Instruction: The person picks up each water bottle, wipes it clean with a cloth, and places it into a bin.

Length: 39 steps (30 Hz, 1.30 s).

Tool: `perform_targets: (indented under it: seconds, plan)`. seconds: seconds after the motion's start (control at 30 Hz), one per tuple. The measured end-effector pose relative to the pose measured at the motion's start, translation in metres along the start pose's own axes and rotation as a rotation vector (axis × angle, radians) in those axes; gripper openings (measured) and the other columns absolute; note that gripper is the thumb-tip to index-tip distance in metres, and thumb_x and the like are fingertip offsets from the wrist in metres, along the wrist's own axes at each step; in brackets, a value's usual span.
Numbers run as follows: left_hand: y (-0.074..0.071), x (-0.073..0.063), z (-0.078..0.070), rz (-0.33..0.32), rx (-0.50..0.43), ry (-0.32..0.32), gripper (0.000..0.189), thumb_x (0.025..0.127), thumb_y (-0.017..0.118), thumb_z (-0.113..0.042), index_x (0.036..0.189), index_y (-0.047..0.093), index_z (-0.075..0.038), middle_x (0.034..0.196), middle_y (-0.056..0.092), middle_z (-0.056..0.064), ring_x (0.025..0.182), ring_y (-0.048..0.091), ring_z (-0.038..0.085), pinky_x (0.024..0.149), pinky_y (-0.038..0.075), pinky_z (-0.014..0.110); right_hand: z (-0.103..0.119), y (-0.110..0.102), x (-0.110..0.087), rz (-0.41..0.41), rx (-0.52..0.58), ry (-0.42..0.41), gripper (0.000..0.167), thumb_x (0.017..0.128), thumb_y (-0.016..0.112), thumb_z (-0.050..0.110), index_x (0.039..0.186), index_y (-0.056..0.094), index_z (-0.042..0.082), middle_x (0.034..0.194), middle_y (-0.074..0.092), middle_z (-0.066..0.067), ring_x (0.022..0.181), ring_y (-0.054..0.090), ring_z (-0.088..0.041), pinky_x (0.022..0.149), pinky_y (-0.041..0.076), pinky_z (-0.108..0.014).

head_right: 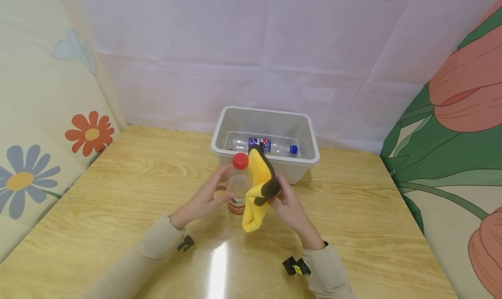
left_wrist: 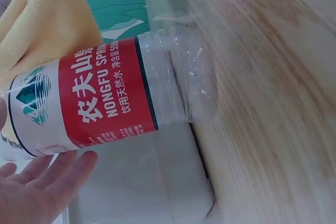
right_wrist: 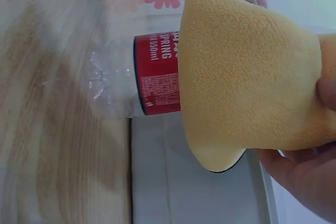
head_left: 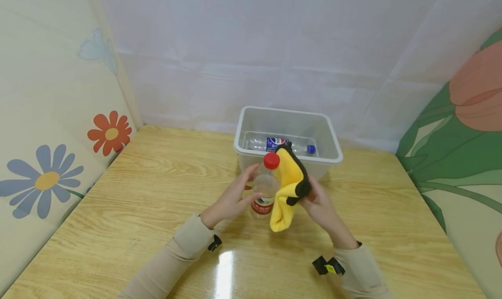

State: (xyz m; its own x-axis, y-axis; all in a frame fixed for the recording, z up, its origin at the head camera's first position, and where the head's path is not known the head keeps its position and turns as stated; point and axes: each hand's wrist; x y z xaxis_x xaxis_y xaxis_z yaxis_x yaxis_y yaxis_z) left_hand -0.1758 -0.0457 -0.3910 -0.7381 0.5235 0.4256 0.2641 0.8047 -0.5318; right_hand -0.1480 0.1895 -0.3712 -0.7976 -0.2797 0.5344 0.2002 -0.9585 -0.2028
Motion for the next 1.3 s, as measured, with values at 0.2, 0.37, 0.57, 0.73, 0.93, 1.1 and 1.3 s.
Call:
perform_targets:
  seconds: [0.2, 0.37, 0.57, 0.73, 0.93, 1.1, 1.3]
  plan:
    - [0.000, 0.000, 0.002, 0.013, -0.018, 0.032, 0.065, 0.091, 0.054, -0.008, 0.143, 0.014, -0.004, 0.140, 0.032, 0.021, 0.122, 0.041, 0.032, 0.091, 0.047, 0.041, -0.004, 0.004, -0.005, -0.019, -0.052, 0.079, 0.061, 0.066, 0.046, -0.029, 0.125, 0.035, -0.018, 0.111, 0.053, 0.016, 0.095, 0.054, -0.002, 0.081, 0.049, -0.016]
    - [-0.001, 0.000, 0.001, 0.038, -0.065, 0.025, 0.065, 0.092, 0.051, -0.005, 0.144, 0.011, -0.003, 0.144, 0.026, 0.020, 0.127, 0.034, 0.031, 0.094, 0.045, 0.038, -0.008, 0.009, -0.009, -0.038, -0.066, 0.137, 0.062, 0.067, 0.047, -0.028, 0.126, 0.036, -0.016, 0.114, 0.053, -0.015, 0.095, 0.053, -0.001, 0.080, 0.049, -0.017]
    - [-0.001, -0.001, 0.003, 0.051, -0.093, 0.024, 0.068, 0.091, 0.052, -0.005, 0.145, 0.010, -0.006, 0.145, 0.025, 0.019, 0.129, 0.032, 0.030, 0.094, 0.044, 0.039, -0.012, 0.013, -0.010, -0.031, -0.053, 0.196, 0.062, 0.066, 0.047, -0.027, 0.126, 0.037, -0.016, 0.117, 0.046, -0.035, 0.097, 0.050, 0.000, 0.081, 0.047, -0.017]
    - [-0.001, -0.001, 0.004, 0.055, -0.098, 0.021, 0.070, 0.091, 0.053, -0.008, 0.145, 0.009, -0.007, 0.145, 0.025, 0.019, 0.128, 0.033, 0.030, 0.095, 0.043, 0.039, -0.016, 0.014, -0.011, -0.031, -0.092, 0.240, 0.059, 0.067, 0.050, -0.025, 0.124, 0.041, -0.014, 0.115, 0.049, -0.032, 0.096, 0.049, 0.000, 0.079, 0.048, -0.019]
    - [0.000, 0.000, 0.002, 0.054, -0.102, 0.012, 0.073, 0.089, 0.057, -0.009, 0.145, 0.010, -0.005, 0.144, 0.027, 0.019, 0.127, 0.034, 0.031, 0.096, 0.042, 0.038, -0.018, 0.016, -0.012, -0.024, -0.187, 0.290, 0.055, 0.066, 0.053, -0.021, 0.120, 0.048, -0.009, 0.111, 0.055, -0.024, 0.094, 0.049, -0.007, 0.077, 0.046, -0.021]
    - [0.002, 0.002, 0.002, 0.047, -0.139, -0.006, 0.078, 0.086, 0.061, -0.008, 0.145, 0.011, -0.008, 0.144, 0.028, 0.017, 0.127, 0.034, 0.031, 0.095, 0.042, 0.042, -0.020, 0.018, -0.012, -0.003, -0.187, 0.362, 0.053, 0.069, 0.053, -0.019, 0.120, 0.047, -0.008, 0.113, 0.054, -0.024, 0.101, 0.050, -0.022, 0.079, 0.048, -0.026]
    - [0.003, 0.003, -0.001, 0.037, -0.187, -0.090, 0.086, 0.081, 0.070, -0.015, 0.145, 0.013, -0.016, 0.143, 0.032, 0.013, 0.124, 0.038, 0.030, 0.095, 0.041, 0.048, -0.022, 0.020, -0.014, 0.011, -0.192, 0.402, 0.058, 0.069, 0.052, -0.019, 0.125, 0.044, -0.008, 0.119, 0.052, -0.026, 0.106, 0.048, -0.033, 0.080, 0.048, -0.030]
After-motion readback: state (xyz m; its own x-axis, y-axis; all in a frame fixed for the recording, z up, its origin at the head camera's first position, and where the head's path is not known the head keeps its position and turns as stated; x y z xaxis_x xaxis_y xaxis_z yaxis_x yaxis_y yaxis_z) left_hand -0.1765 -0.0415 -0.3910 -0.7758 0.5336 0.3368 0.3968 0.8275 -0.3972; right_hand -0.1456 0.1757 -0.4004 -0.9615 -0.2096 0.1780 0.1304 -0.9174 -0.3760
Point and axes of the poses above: each hand's wrist, its own x-axis towards the middle knuckle, its own y-axis out of the palm, z = x × y
